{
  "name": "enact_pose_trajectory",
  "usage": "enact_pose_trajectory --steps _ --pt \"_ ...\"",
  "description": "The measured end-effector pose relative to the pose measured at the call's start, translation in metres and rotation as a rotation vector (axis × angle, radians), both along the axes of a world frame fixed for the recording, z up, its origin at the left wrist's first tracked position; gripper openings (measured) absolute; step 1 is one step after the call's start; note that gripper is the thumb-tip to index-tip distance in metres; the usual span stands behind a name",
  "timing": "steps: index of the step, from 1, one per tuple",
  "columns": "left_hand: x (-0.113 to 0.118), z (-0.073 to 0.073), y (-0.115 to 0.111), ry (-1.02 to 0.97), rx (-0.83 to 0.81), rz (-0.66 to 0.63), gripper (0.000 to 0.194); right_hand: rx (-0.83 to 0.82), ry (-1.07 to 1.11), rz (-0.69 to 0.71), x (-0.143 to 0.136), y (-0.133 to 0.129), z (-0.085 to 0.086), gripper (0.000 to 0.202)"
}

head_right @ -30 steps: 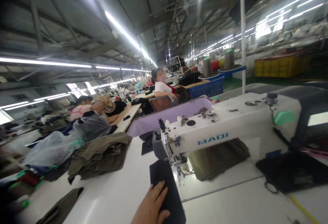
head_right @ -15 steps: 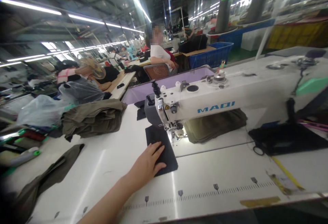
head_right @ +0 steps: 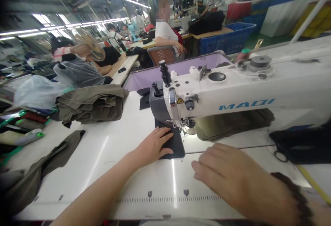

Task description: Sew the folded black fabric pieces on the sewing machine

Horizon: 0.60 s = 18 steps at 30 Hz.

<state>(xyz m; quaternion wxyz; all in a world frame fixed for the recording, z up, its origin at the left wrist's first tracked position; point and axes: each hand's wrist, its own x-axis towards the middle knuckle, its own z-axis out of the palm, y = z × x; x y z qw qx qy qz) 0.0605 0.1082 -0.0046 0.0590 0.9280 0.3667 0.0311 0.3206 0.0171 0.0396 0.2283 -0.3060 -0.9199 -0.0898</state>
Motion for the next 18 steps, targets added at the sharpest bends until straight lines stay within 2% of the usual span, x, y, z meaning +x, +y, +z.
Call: enact_pose_trajectory --steps 3,6,12,18 --pt "-0.004 0.010 -0.009 -0.010 -0.060 -0.036 0.051 -0.063 -0.092 0.120 -0.029 0.026 -0.011 0.028" --pt "-0.006 0.019 -0.019 0.018 -0.157 -0.058 0.037 -0.143 -0.171 0.164 -0.045 0.042 -0.030 0.015" --pt "-0.018 0.031 -0.010 -0.069 -0.252 -0.057 0.024 -0.212 -0.199 0.234 -0.045 0.053 -0.051 0.016" --pt "-0.030 0.028 -0.004 -0.167 -0.367 -0.130 0.019 -0.204 -0.128 0.270 -0.037 0.051 -0.063 0.022"
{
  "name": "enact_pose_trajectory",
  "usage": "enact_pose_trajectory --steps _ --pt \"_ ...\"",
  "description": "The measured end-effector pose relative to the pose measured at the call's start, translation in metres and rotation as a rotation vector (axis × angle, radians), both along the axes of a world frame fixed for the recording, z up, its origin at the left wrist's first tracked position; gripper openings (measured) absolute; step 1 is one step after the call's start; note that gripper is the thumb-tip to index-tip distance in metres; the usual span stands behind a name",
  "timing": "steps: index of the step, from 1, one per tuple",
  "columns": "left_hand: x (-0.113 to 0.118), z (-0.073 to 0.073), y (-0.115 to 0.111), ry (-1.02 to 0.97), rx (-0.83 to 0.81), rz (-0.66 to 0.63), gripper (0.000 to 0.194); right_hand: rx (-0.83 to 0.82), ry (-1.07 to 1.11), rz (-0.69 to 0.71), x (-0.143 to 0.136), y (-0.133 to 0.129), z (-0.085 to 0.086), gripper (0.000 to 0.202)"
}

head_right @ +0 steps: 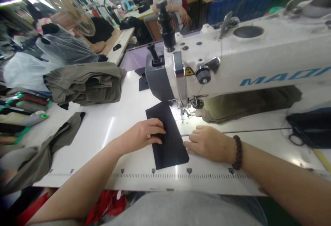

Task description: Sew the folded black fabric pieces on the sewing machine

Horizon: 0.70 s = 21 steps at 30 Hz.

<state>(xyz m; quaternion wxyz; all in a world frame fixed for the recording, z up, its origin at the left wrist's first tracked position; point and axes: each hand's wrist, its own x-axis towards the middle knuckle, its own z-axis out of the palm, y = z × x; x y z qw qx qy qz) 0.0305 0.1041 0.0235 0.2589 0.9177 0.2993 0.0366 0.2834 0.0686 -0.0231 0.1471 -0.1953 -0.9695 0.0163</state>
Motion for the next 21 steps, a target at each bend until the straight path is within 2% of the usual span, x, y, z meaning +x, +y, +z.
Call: enact_pose_trajectory --steps 6,13,21 --pt "0.020 -0.004 0.009 -0.083 -0.021 -0.062 0.015 0.027 0.022 0.016 0.001 0.001 0.000 0.023" --pt "0.055 -0.007 0.034 0.064 -0.062 -0.276 0.010 0.017 0.031 0.037 0.003 0.001 0.000 0.024" --pt "0.065 -0.006 0.042 0.138 -0.126 -0.364 0.009 0.016 0.047 0.032 0.005 0.003 -0.003 0.024"
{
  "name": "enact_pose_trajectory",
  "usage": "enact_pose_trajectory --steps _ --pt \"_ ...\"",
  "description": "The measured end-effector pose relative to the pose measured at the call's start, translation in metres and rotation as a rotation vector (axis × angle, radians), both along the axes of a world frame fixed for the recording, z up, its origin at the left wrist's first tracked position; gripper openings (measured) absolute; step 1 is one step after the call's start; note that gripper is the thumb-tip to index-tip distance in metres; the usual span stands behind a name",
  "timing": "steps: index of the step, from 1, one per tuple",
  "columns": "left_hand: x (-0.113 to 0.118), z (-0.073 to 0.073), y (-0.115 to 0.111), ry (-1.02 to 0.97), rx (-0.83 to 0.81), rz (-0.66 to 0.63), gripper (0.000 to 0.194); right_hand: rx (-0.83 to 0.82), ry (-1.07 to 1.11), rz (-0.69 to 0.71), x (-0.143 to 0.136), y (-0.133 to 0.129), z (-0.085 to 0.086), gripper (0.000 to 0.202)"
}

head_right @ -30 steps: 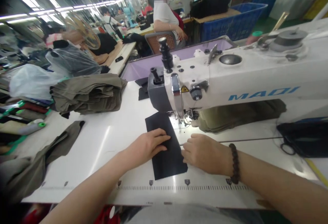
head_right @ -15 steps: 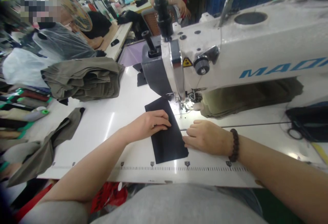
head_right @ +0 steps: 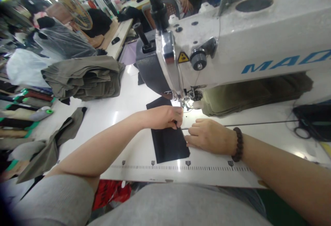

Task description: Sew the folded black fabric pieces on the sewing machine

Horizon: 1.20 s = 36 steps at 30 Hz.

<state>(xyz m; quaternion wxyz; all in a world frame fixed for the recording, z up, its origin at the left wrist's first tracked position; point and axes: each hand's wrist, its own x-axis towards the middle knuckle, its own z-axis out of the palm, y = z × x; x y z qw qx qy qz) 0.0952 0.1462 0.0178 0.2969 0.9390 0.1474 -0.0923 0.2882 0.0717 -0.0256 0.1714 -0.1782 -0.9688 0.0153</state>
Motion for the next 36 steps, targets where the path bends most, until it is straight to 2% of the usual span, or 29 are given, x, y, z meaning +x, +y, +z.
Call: enact_pose_trajectory --steps 6,18,36 --pt "0.0018 0.0003 0.0020 0.008 -0.007 -0.038 0.010 0.020 -0.024 -0.051 0.0011 0.0014 -0.0017 0.024" --pt "0.0051 0.0013 0.0047 0.021 0.000 -0.065 0.014 0.039 -0.058 -0.043 -0.0003 0.0023 -0.0014 0.028" --pt "0.0009 0.0006 0.0047 -0.024 -0.057 -0.019 0.012 0.032 -0.020 -0.065 -0.0013 0.0027 -0.0032 0.028"
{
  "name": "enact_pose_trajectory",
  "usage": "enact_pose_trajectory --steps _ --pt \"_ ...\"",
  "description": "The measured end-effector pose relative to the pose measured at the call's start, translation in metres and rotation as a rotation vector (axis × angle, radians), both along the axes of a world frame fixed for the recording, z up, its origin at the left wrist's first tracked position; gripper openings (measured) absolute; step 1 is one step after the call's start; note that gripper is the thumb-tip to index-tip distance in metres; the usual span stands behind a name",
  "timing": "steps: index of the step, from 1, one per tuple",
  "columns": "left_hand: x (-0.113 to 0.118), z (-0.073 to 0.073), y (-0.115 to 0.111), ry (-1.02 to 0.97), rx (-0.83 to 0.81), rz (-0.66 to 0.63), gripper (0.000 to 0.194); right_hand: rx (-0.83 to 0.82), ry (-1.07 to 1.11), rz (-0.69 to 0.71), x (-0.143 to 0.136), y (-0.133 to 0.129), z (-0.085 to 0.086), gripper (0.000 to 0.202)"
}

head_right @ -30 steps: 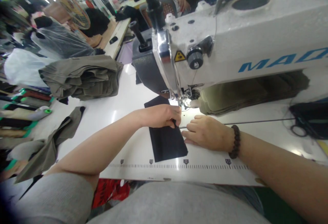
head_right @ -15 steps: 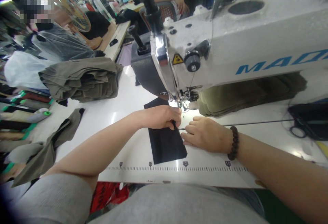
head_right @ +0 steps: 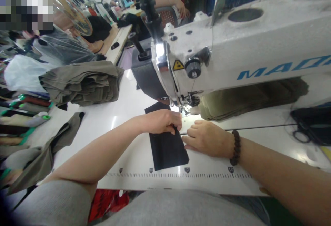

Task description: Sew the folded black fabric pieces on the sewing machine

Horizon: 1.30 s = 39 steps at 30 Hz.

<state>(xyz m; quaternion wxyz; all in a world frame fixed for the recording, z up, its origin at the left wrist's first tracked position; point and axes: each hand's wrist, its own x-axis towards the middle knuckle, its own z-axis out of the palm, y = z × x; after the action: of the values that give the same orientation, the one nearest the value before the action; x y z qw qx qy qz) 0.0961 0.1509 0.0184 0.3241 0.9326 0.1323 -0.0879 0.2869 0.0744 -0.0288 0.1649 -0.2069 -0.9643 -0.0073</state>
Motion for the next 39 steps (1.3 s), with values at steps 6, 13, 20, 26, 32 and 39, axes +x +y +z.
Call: enact_pose_trajectory --steps 6,13,20,26,32,39 --pt "-0.001 0.000 0.000 0.004 -0.043 0.012 0.011 -0.021 0.021 -0.007 0.000 0.001 -0.001 0.026" --pt "-0.008 -0.006 0.000 -0.075 -0.111 0.045 0.013 -0.010 0.073 -0.016 0.000 0.001 0.001 0.026" --pt "-0.015 -0.012 0.000 -0.128 -0.135 0.080 0.008 -0.056 0.022 -0.019 -0.002 0.000 0.001 0.023" --pt "-0.015 -0.012 0.000 -0.131 -0.120 0.081 0.008 -0.054 0.039 -0.033 -0.003 0.000 0.002 0.023" --pt "-0.014 -0.011 -0.001 -0.130 -0.125 0.089 0.008 -0.067 -0.051 -0.056 -0.004 0.001 0.001 0.020" --pt "-0.008 -0.008 -0.004 -0.084 -0.051 0.113 0.011 -0.024 -0.059 -0.049 -0.003 0.000 0.001 0.021"
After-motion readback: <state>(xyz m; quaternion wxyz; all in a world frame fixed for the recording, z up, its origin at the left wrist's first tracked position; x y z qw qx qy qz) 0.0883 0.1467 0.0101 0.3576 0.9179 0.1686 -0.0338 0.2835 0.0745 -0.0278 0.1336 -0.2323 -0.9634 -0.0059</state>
